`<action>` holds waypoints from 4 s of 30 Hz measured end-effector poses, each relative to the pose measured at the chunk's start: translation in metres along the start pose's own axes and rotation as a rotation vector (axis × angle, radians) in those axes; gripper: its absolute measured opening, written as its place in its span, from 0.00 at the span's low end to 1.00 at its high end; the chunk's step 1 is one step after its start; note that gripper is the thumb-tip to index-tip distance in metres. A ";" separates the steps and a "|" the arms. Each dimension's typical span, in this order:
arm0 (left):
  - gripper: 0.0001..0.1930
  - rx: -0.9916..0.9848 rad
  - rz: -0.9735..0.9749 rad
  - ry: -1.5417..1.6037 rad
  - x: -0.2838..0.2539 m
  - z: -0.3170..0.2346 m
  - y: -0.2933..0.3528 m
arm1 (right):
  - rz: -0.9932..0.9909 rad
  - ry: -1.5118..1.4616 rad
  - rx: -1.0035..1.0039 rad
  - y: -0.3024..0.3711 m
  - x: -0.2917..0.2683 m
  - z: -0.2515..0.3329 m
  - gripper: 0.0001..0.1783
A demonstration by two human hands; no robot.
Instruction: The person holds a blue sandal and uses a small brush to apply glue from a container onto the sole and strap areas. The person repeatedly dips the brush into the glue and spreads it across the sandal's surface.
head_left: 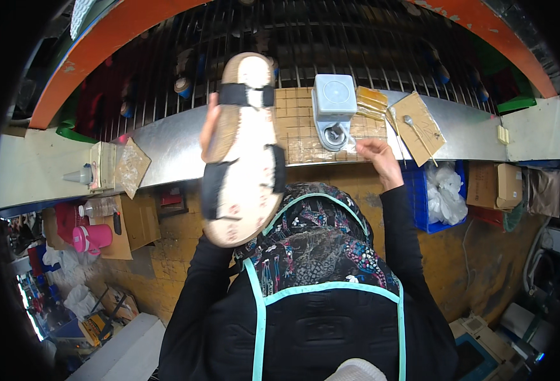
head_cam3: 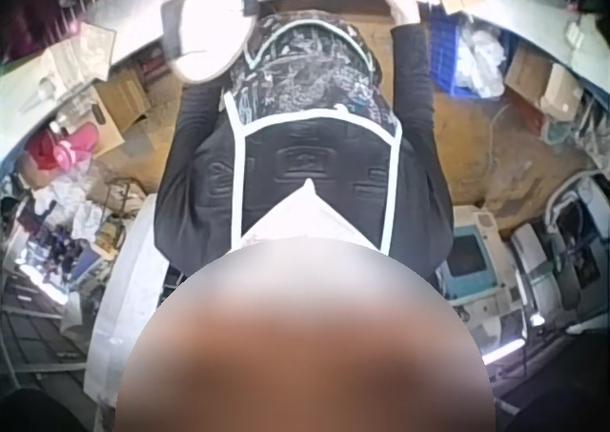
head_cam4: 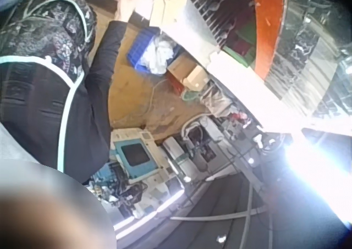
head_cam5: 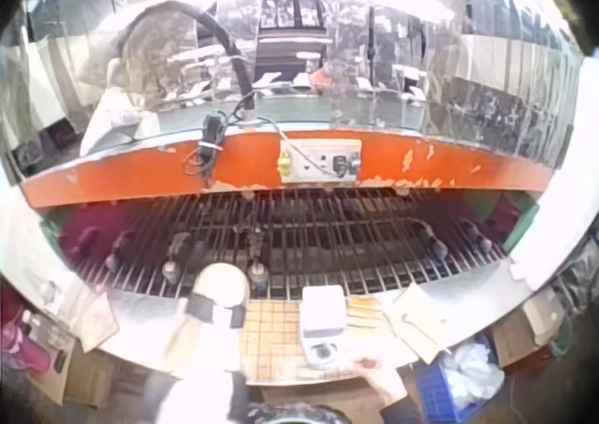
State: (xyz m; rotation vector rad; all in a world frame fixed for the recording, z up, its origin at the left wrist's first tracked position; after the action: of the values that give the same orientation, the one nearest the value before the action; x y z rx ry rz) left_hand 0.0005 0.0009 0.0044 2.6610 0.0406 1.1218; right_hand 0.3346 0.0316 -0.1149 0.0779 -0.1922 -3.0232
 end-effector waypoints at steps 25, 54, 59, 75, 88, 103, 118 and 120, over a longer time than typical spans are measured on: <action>0.18 1.399 -0.344 -1.153 0.053 0.019 -0.010 | -0.192 0.324 -0.946 0.023 0.084 0.183 0.09; 0.22 1.307 -0.236 -1.245 0.049 -0.001 -0.013 | -0.163 0.837 -1.187 -0.007 0.069 0.236 0.11; 0.21 1.288 -0.225 -1.202 0.053 -0.004 -0.016 | -0.158 0.866 -1.210 -0.002 0.069 0.234 0.11; 0.19 1.332 -0.199 -1.130 0.066 -0.010 -0.024 | -0.058 0.557 -1.101 -0.002 0.052 0.241 0.10; 0.19 1.468 -0.295 -1.069 0.058 -0.009 -0.025 | -0.097 0.163 -0.682 0.060 0.079 0.182 0.07; 0.19 1.459 -0.265 -1.294 0.042 -0.015 -0.014 | -0.232 0.533 -0.913 0.046 0.094 0.197 0.10; 0.18 1.423 -0.247 -1.317 0.033 -0.021 -0.020 | -0.358 0.823 -1.208 0.031 0.103 0.205 0.13; 0.18 1.420 -0.250 -1.278 0.032 -0.022 -0.022 | -0.236 0.734 -1.135 0.027 0.097 0.205 0.12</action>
State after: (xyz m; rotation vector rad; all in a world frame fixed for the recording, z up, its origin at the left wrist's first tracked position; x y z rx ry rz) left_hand 0.0089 0.0307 0.0363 3.6095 1.2075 -1.3426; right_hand 0.2289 0.0194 0.0874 1.0744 1.5841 -2.5673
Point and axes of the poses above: each hand's wrist, its own y-axis away from the middle knuckle, its own x-axis out of the palm, z = x × y, the point moved 2 cm from there along -y, towards the middle knuckle, and after that the axes turned 15 degrees about -x, right-handed, at the moved point
